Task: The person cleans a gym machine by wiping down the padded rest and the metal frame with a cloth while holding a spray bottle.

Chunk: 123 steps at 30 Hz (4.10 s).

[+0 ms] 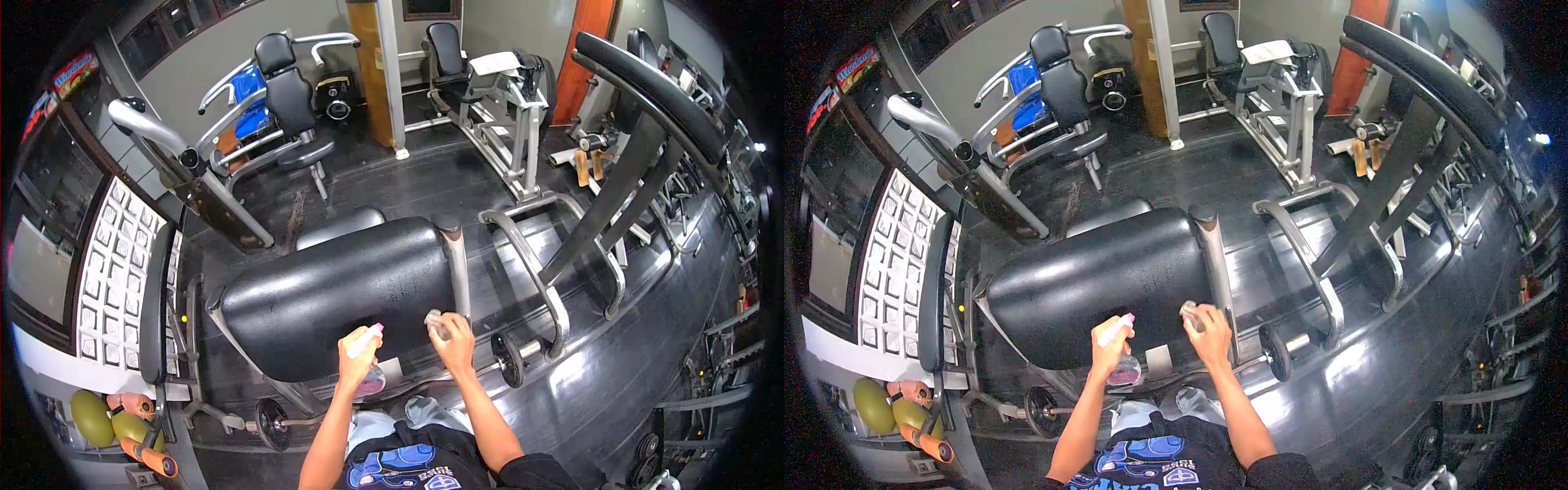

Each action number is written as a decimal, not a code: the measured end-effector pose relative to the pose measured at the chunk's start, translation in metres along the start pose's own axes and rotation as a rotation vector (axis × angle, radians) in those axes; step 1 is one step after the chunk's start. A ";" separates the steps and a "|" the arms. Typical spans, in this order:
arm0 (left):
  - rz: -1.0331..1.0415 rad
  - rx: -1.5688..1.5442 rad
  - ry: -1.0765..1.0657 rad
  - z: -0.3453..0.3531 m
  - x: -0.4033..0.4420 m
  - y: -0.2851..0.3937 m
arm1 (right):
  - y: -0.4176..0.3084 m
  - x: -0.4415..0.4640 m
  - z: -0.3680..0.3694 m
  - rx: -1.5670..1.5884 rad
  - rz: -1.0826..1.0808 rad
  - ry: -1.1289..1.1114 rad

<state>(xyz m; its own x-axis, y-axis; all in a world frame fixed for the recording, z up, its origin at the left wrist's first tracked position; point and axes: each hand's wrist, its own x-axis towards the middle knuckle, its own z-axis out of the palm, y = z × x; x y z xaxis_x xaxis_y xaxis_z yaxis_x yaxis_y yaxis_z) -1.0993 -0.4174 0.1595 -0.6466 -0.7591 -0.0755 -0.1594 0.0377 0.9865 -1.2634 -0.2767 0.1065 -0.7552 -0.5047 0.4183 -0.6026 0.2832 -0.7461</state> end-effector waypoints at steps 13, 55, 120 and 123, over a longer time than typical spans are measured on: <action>-0.105 -0.111 0.052 -0.020 -0.015 -0.011 | -0.025 0.004 0.020 0.064 -0.150 -0.001; -0.063 -0.100 0.114 -0.032 -0.027 -0.010 | -0.065 0.074 0.017 -0.016 -0.188 -0.090; -0.025 -0.302 -0.423 -0.209 -0.002 -0.079 | -0.141 -0.034 0.123 0.017 0.116 0.286; -0.048 -0.345 -0.451 -0.213 0.000 -0.076 | -0.163 -0.056 0.132 0.090 0.027 0.057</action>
<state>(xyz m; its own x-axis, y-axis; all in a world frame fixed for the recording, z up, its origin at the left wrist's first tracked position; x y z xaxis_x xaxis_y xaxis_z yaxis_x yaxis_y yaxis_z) -0.9281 -0.5583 0.1150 -0.9114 -0.3987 -0.1017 0.0069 -0.2618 0.9651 -1.0888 -0.4017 0.1359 -0.7855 -0.4502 0.4245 -0.5584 0.2201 -0.7998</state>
